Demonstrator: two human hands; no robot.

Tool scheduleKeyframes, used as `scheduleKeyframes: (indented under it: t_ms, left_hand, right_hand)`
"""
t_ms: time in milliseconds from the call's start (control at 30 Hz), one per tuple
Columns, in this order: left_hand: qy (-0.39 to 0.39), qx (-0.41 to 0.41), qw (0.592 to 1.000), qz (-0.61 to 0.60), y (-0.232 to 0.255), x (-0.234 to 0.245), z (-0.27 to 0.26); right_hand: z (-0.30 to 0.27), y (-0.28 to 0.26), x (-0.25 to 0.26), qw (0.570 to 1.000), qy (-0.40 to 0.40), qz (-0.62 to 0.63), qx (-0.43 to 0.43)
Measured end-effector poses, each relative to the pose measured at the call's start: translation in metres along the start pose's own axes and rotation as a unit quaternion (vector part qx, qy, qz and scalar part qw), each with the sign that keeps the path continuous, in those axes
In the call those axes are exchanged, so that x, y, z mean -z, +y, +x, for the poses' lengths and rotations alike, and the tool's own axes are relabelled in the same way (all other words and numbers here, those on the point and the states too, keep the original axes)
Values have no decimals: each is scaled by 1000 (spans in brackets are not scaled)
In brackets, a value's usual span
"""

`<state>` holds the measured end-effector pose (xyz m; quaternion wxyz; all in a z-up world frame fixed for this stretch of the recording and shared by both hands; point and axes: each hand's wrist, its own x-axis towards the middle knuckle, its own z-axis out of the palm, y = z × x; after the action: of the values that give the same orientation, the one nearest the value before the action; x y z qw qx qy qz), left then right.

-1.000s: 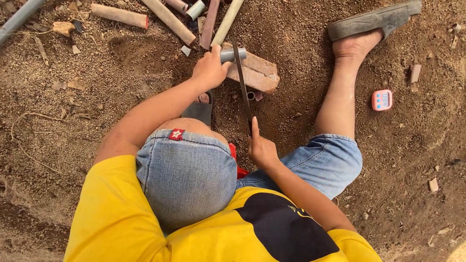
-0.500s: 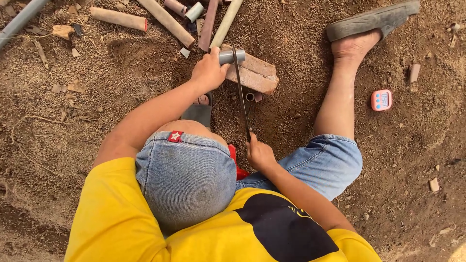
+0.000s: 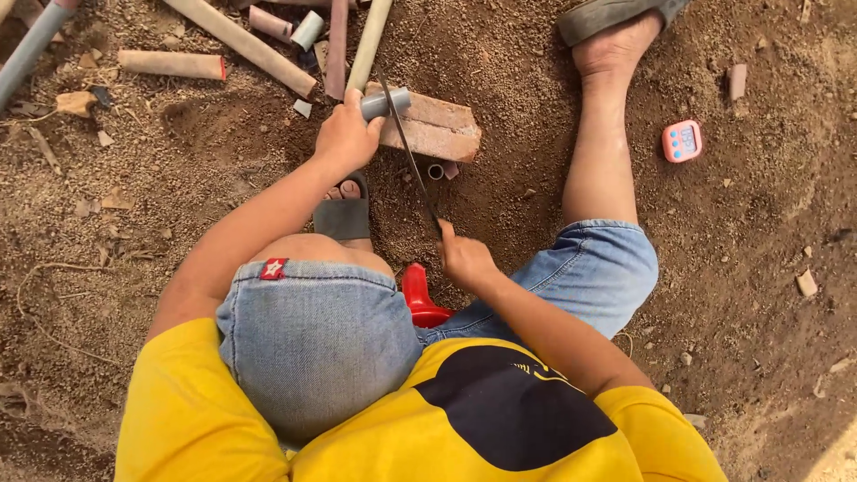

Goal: The person sits on the ground and uses a handheld hacksaw blade to cut through a PVC pipe supported by a brick.

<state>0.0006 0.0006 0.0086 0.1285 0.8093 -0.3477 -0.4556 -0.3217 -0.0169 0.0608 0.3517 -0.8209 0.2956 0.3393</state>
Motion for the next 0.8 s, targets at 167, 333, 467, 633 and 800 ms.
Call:
scheduleKeyframes:
  t_ms: [167,333,467,633,800]
  left_hand:
    - [12,30,999,-13,5,2,-3]
    - [19,19,999,-24,4,3,-4]
    - [8,27,999,-24,7,7,-7]
    - [7,43,999,-25,9,9,-7]
    - [11,49,998,-38,10,8,-7]
  right_hand:
    - [-12,10,-15,999,32,-18,6]
    - [24,-24,43,995,84,-51,17]
    - [14,-28,44,997,57,-40,14]
    - [-16,1,0,996,44,-74,14]
    - [6,-10,28,994,68,-87,20]
